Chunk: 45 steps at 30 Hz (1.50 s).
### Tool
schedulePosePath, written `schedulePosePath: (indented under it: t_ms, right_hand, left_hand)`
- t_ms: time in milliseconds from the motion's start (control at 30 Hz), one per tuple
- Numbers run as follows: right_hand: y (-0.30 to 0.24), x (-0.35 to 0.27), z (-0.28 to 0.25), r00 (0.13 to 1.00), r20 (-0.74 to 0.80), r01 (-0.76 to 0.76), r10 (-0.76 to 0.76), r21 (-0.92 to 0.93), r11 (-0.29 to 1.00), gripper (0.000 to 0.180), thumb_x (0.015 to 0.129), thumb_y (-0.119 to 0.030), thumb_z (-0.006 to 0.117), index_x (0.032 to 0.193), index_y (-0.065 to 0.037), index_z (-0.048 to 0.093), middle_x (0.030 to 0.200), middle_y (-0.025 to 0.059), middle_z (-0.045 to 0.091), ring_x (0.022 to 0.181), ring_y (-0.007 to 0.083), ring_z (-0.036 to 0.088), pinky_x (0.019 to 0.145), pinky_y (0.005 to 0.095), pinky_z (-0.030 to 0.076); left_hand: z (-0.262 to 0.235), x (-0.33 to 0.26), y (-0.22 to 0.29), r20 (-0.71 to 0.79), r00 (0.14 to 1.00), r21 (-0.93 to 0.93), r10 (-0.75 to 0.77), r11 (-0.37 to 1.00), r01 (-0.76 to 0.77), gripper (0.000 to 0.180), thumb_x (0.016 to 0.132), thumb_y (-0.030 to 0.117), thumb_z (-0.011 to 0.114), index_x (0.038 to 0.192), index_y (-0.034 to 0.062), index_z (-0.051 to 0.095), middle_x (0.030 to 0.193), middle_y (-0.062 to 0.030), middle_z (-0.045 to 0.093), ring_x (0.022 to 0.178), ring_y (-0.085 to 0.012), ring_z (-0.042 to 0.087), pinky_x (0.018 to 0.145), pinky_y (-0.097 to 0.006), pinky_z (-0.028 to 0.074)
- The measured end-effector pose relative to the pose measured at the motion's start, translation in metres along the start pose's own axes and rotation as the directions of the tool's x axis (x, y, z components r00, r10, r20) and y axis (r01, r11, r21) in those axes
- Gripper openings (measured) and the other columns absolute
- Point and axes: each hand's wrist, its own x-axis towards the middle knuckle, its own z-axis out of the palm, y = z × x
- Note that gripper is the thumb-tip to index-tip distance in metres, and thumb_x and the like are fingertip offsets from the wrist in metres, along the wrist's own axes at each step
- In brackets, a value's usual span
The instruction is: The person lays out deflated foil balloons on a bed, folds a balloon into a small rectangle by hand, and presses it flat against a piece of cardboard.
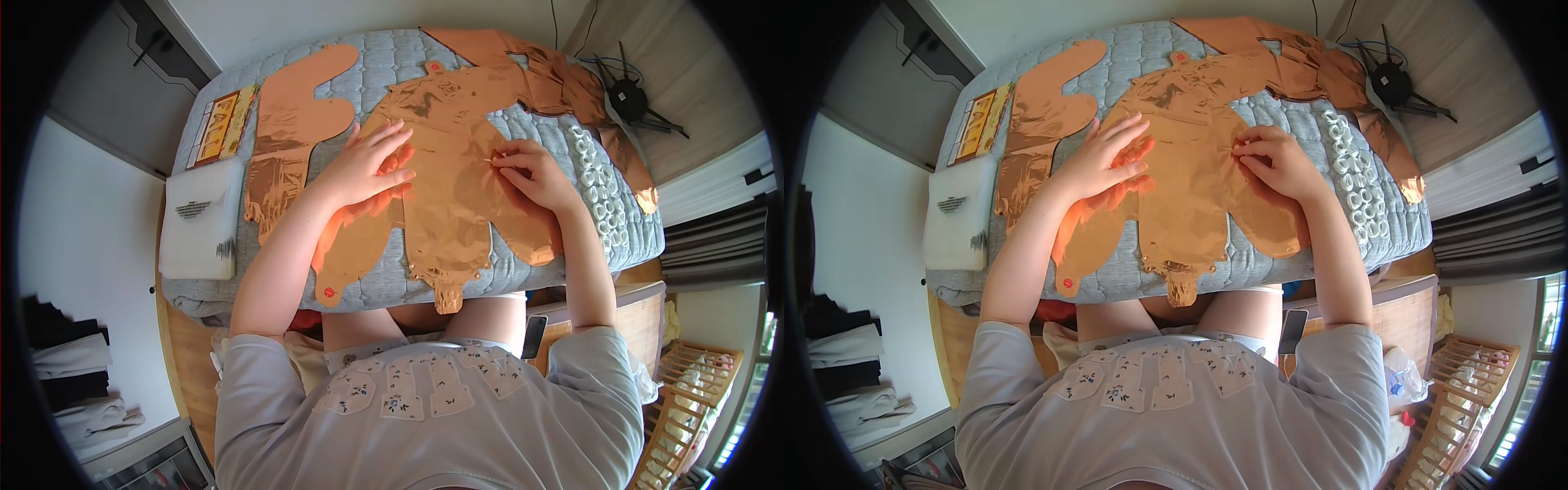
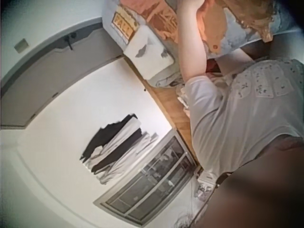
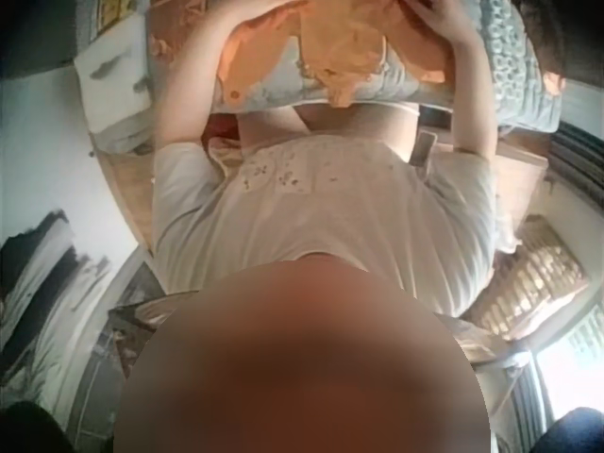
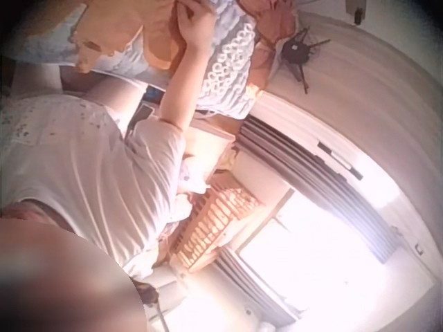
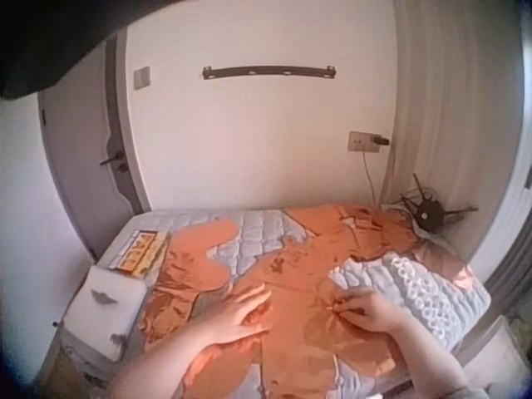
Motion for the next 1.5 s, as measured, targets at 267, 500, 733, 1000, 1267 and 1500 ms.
schedulePosePath:
  t_ms: [267,500,733,1000,1267,1500]
  right_hand:
    - [0.0001,-0.0018,0.0007,0.999,-0.009,0.031,-0.032,-0.116,0.993,0.023,0.087,-0.008,0.070,0.108,-0.004,0.078,0.120,0.0113,0.069,0.116,0.0304,0.058,0.103,0.0399,0.045]
    - [-0.0013,-0.0008,0.0002,0.999,-0.002,0.042,-0.042,-0.099,0.994,0.024,0.086,-0.008,0.071,0.108,-0.003,0.078,0.120,0.0116,0.069,0.116,0.0306,0.059,0.103,0.0400,0.046]
    - [-0.0007,-0.0007,-0.0015,0.999,0.014,0.046,-0.045,-0.112,0.993,0.023,0.087,-0.008,0.070,0.109,-0.003,0.078,0.121,0.0121,0.069,0.117,0.0305,0.059,0.103,0.0398,0.046]
    - [-0.0005,-0.0014,-0.0010,0.999,0.029,0.047,-0.044,-0.113,0.992,0.024,0.088,-0.009,0.070,0.110,-0.004,0.078,0.122,0.0125,0.068,0.117,0.0305,0.059,0.104,0.0398,0.045]
    - [-0.0001,-0.0021,0.0012,1.000,0.014,-0.005,0.005,-0.067,0.998,0.024,0.089,-0.013,0.069,0.110,-0.010,0.080,0.121,0.0064,0.070,0.117,0.0295,0.057,0.106,0.0436,0.040]
    - [-0.0029,-0.0016,-0.0023,1.000,0.022,0.005,-0.003,-0.100,0.995,0.025,0.088,-0.009,0.069,0.111,-0.005,0.078,0.123,0.0114,0.068,0.117,0.0305,0.057,0.105,0.0396,0.044]
  left_hand:
    - [0.0001,-0.0003,0.0023,0.019,1.000,0.019,-0.009,1.000,0.008,0.070,0.101,0.049,0.058,0.159,0.0148,0.039,0.168,-0.0098,0.030,0.155,-0.0246,0.028,0.127,-0.056,0.004]
    - [0.0036,0.0011,0.0025,-0.001,1.000,0.011,0.011,1.000,-0.011,0.073,0.099,0.053,0.059,0.158,0.0135,0.040,0.167,-0.0144,0.030,0.157,-0.0261,0.024,0.126,-0.058,0.008]
    - [0.0064,0.0022,0.0004,0.015,1.000,0.034,0.017,0.999,-0.018,0.077,0.098,0.056,0.059,0.158,0.0127,0.038,0.168,-0.0141,0.029,0.158,-0.0253,0.020,0.128,-0.056,0.007]
    - [0.0055,0.0021,0.0022,0.056,0.998,0.015,-0.009,1.000,0.008,0.082,0.097,0.061,0.058,0.160,0.0129,0.036,0.169,-0.0144,0.026,0.159,-0.0246,0.017,0.128,-0.054,0.006]
    - [0.0076,0.0018,-0.0003,0.068,0.998,0.049,-0.006,0.999,0.003,0.083,0.097,0.061,0.058,0.160,0.0131,0.035,0.169,-0.0149,0.025,0.159,-0.0253,0.015,0.128,-0.053,0.006]
    - [0.0094,0.0032,-0.0023,0.074,0.997,0.101,0.003,0.995,-0.010,0.089,0.094,0.064,0.060,0.161,0.0129,0.031,0.170,-0.0168,0.020,0.159,-0.0310,0.011,0.129,-0.050,0.007]
